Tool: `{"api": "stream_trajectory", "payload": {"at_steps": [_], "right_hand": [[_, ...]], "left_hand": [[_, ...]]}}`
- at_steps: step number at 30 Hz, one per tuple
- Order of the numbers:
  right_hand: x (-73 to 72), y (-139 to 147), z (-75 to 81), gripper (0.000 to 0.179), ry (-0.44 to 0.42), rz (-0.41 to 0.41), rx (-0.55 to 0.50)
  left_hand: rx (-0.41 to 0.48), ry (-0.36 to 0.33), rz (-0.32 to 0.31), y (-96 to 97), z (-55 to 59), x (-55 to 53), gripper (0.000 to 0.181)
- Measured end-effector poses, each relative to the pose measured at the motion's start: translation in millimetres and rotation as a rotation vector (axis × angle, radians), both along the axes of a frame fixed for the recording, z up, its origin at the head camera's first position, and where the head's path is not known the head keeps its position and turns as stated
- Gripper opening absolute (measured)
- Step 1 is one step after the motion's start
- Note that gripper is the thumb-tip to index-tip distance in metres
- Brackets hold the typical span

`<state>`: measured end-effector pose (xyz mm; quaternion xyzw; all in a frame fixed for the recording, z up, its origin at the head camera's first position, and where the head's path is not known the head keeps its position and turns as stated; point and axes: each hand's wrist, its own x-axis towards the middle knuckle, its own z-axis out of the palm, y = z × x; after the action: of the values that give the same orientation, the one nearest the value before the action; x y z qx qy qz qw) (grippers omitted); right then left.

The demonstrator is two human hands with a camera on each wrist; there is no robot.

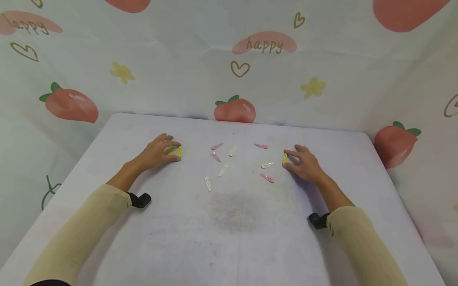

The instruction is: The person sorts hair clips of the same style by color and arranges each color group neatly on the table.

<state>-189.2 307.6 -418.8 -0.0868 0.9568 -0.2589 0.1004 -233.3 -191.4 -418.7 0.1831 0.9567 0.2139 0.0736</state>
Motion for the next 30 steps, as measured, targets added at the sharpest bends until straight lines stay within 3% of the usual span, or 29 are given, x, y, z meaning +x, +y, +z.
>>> {"api": "stream_trajectory", "payload": {"at_steps": [5,10,15,20,30], "right_hand": [[-4.0,-9,3.2,0.058,0.069,0.039,0.049],[-13.9,-39,10.4,0.055,0.124,0.075,0.040],[-26.1,-92,18.6,0.056,0.169,0.156,0.036],[-37.6,-152,21.1,0.058,0.161,0.232,0.054],[-49.6,-241,7.9,0.054,0.181,0.265,0.107]], "left_hand": [[0.006,-0.004,0.000,-3.3,-0.6,0.5,0.056],[0.013,0.005,-0.001,-5.8,-2.7,0.3,0.055],[0.017,0.002,0.004,-7.2,-3.3,0.9,0.056],[0.040,0.001,0.005,-7.1,-4.1,2.4,0.056],[0.034,-0.002,-0.001,-6.0,-3.2,2.8,0.055]]}}
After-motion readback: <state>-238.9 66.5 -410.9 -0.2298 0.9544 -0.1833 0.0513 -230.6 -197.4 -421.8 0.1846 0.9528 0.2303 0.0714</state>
